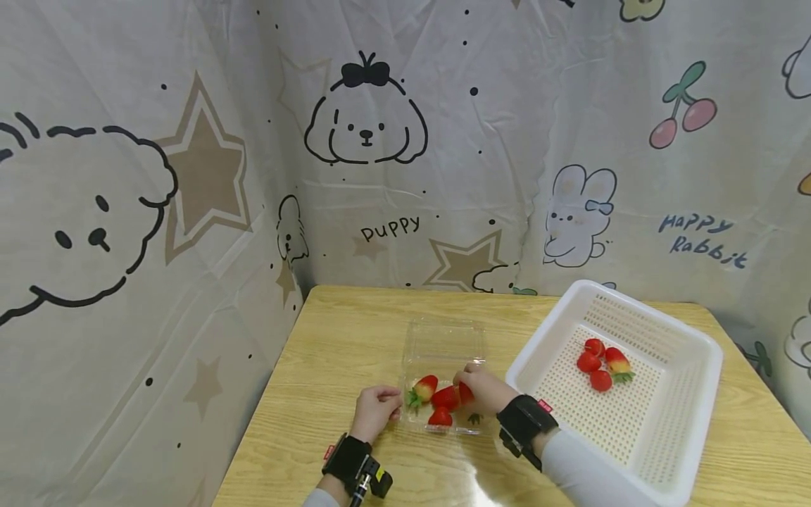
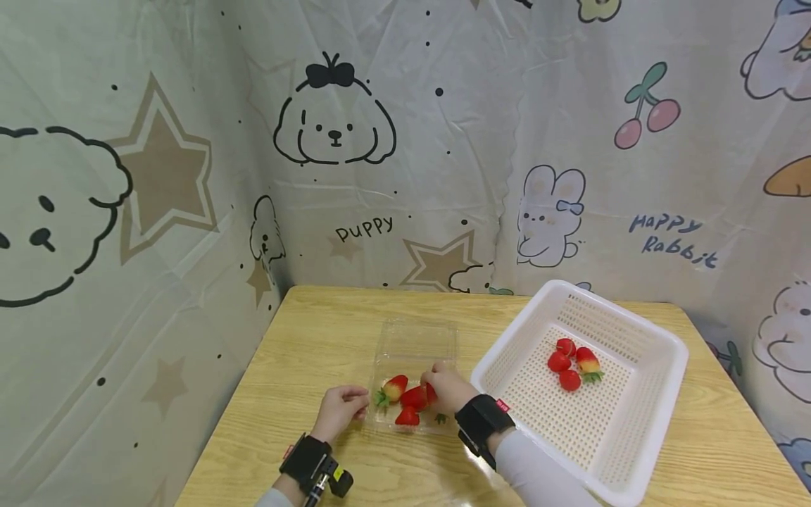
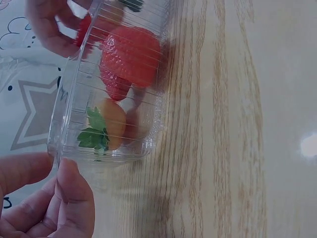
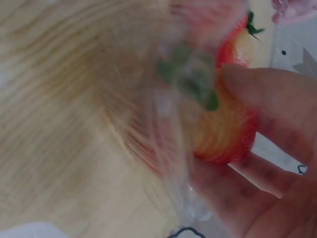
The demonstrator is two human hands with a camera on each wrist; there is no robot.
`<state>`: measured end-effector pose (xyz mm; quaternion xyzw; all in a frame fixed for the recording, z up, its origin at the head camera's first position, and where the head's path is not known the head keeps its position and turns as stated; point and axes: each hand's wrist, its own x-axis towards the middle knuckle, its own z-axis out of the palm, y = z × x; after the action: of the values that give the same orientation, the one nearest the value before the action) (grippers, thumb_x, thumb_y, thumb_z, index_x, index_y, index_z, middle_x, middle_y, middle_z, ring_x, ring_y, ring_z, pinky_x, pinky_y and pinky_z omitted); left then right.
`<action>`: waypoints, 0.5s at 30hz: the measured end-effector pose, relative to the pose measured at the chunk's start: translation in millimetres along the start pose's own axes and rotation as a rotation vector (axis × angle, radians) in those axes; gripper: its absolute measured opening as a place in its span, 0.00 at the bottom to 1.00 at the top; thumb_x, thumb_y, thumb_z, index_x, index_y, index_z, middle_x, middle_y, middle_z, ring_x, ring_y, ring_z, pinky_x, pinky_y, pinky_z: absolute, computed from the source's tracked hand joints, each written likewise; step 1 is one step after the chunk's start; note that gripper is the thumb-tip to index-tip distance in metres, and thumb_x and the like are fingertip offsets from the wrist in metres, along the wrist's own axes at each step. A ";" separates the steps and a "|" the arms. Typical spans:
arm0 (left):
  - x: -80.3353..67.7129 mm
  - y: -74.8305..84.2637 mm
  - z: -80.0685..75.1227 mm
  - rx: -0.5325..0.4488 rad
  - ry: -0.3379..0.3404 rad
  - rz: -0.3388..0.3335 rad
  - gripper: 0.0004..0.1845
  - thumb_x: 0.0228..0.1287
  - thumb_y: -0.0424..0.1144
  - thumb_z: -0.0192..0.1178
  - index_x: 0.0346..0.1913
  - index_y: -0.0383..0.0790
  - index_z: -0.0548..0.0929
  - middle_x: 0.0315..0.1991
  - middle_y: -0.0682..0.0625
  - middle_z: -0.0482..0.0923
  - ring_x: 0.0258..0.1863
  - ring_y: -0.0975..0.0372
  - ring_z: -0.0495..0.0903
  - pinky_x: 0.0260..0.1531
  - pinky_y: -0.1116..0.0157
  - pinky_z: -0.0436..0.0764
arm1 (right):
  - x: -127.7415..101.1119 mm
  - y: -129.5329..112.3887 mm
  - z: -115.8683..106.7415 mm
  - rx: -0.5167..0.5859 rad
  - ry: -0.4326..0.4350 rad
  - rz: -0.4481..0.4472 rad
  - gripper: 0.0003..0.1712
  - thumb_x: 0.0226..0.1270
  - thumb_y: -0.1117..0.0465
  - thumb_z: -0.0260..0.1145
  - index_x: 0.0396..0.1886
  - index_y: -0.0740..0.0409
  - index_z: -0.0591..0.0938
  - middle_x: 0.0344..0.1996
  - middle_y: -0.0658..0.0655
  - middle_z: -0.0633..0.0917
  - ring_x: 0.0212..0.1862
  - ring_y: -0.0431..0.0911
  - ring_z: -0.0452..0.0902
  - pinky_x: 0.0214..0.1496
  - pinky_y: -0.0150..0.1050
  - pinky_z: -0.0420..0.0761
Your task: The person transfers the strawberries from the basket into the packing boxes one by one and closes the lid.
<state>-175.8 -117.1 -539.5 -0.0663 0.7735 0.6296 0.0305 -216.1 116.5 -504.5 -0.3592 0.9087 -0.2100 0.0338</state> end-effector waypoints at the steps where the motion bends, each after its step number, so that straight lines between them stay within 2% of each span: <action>1: 0.0 0.3 0.1 -0.002 0.001 -0.004 0.11 0.55 0.26 0.59 0.38 0.19 0.79 0.24 0.44 0.79 0.18 0.67 0.76 0.21 0.68 0.80 | -0.2 -0.6 2.0 0.006 -0.011 0.007 0.21 0.35 0.69 0.76 0.33 0.63 0.78 0.30 0.56 0.72 0.30 0.48 0.72 0.30 0.34 0.76; 6: -0.4 1.5 0.2 0.000 0.001 0.004 0.11 0.55 0.26 0.59 0.39 0.19 0.79 0.24 0.45 0.79 0.18 0.66 0.76 0.21 0.67 0.81 | -0.6 -3.1 10.6 0.037 -0.048 0.061 0.23 0.31 0.69 0.76 0.32 0.61 0.78 0.27 0.53 0.69 0.27 0.46 0.71 0.26 0.33 0.72; 10: 0.0 1.3 0.5 0.001 0.000 -0.002 0.11 0.56 0.27 0.59 0.39 0.19 0.79 0.24 0.45 0.79 0.18 0.65 0.77 0.22 0.65 0.82 | 0.6 -2.4 15.2 0.028 -0.066 0.079 0.22 0.35 0.67 0.76 0.35 0.59 0.78 0.27 0.52 0.70 0.26 0.47 0.72 0.25 0.35 0.73; 15: 0.6 0.2 0.6 0.002 -0.004 -0.014 0.11 0.56 0.27 0.59 0.39 0.20 0.79 0.24 0.45 0.79 0.19 0.65 0.77 0.23 0.64 0.82 | 3.1 2.5 22.6 -0.029 -0.069 0.045 0.22 0.40 0.61 0.75 0.37 0.58 0.76 0.27 0.52 0.74 0.28 0.48 0.74 0.27 0.36 0.76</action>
<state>-176.4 -116.5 -539.5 -0.0704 0.7734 0.6289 0.0367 -215.1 108.0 -525.7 -0.3460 0.9179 -0.1833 0.0646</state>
